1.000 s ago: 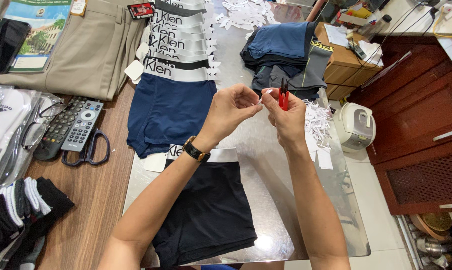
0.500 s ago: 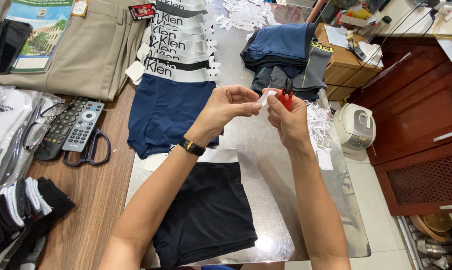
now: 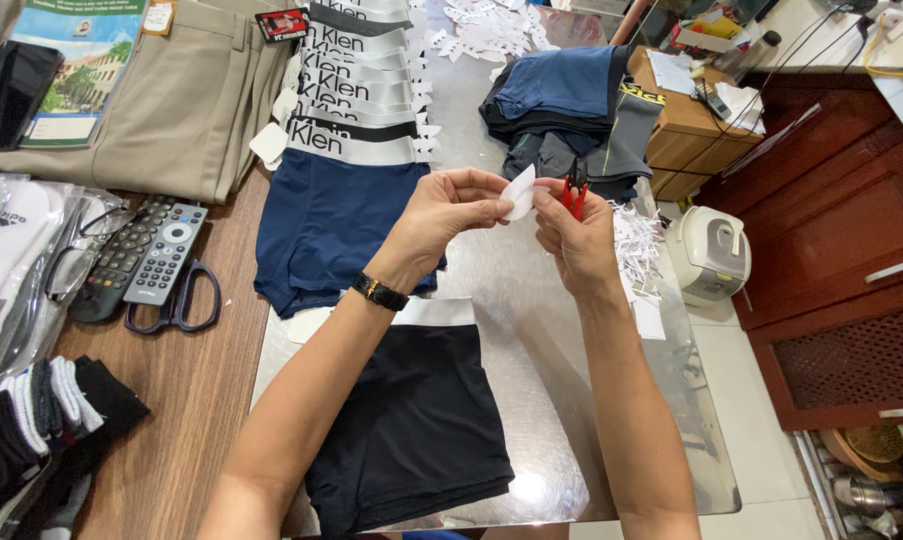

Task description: The person places white paper labels onto the waistbands of folded boxer briefs, trims the label edges with a red utility knife, and stacks the finished items. The person handles multiple pairs of boxer briefs and a stack of labels on a metal worktable.

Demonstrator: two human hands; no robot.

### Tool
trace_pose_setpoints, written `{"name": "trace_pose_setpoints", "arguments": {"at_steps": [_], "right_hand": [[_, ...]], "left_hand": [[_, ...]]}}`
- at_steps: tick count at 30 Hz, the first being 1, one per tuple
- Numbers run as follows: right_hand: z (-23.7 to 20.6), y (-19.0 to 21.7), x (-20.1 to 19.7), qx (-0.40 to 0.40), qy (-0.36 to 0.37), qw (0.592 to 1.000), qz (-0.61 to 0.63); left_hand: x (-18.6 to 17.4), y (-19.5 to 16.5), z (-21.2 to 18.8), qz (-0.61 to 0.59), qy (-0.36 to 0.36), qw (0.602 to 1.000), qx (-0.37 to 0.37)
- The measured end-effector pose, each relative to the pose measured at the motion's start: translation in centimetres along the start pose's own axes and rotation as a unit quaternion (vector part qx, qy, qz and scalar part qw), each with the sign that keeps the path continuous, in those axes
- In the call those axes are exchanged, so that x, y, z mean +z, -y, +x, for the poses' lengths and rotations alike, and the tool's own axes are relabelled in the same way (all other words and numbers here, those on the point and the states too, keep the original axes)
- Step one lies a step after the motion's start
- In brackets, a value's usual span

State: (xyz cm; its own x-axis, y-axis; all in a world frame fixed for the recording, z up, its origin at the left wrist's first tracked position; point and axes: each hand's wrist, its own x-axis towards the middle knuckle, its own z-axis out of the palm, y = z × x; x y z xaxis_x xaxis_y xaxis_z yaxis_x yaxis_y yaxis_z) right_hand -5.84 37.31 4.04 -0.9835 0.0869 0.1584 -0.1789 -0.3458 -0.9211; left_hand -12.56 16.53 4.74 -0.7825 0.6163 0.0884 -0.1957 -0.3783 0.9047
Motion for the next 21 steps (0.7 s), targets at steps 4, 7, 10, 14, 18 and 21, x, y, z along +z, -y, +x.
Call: {"name": "trace_pose_setpoints", "arguments": {"at_steps": [4, 7, 10, 14, 18, 21], "right_hand": [[-0.2, 0.2, 0.2, -0.011, -0.008, 1.0, -0.028], [-0.3, 0.3, 0.3, -0.002, -0.007, 1.0, -0.017], [-0.3, 0.3, 0.3, 0.006, 0.002, 1.0, 0.004], [-0.2, 0.3, 0.1, 0.015, 0.006, 1.0, 0.016], [0.0, 0.5, 0.4, 0.016, 0.0, 0.999, 0.028], [0.2, 0.9, 0.6, 0.009, -0.002, 0.999, 0.04]], "left_hand": [[0.3, -0.3, -0.1, 0.03, -0.005, 1.0, 0.005], [0.3, -0.4, -0.2, 0.035, 0.0, 0.999, 0.008], [0.3, -0.3, -0.2, 0.027, 0.003, 1.0, 0.007], [0.3, -0.3, -0.1, 0.043, 0.002, 0.999, 0.009], [0.7, -0.7, -0.1, 0.112, -0.018, 0.993, 0.043], [1.3, -1.1, -0.5, 0.31, -0.081, 0.921, 0.22]]}}
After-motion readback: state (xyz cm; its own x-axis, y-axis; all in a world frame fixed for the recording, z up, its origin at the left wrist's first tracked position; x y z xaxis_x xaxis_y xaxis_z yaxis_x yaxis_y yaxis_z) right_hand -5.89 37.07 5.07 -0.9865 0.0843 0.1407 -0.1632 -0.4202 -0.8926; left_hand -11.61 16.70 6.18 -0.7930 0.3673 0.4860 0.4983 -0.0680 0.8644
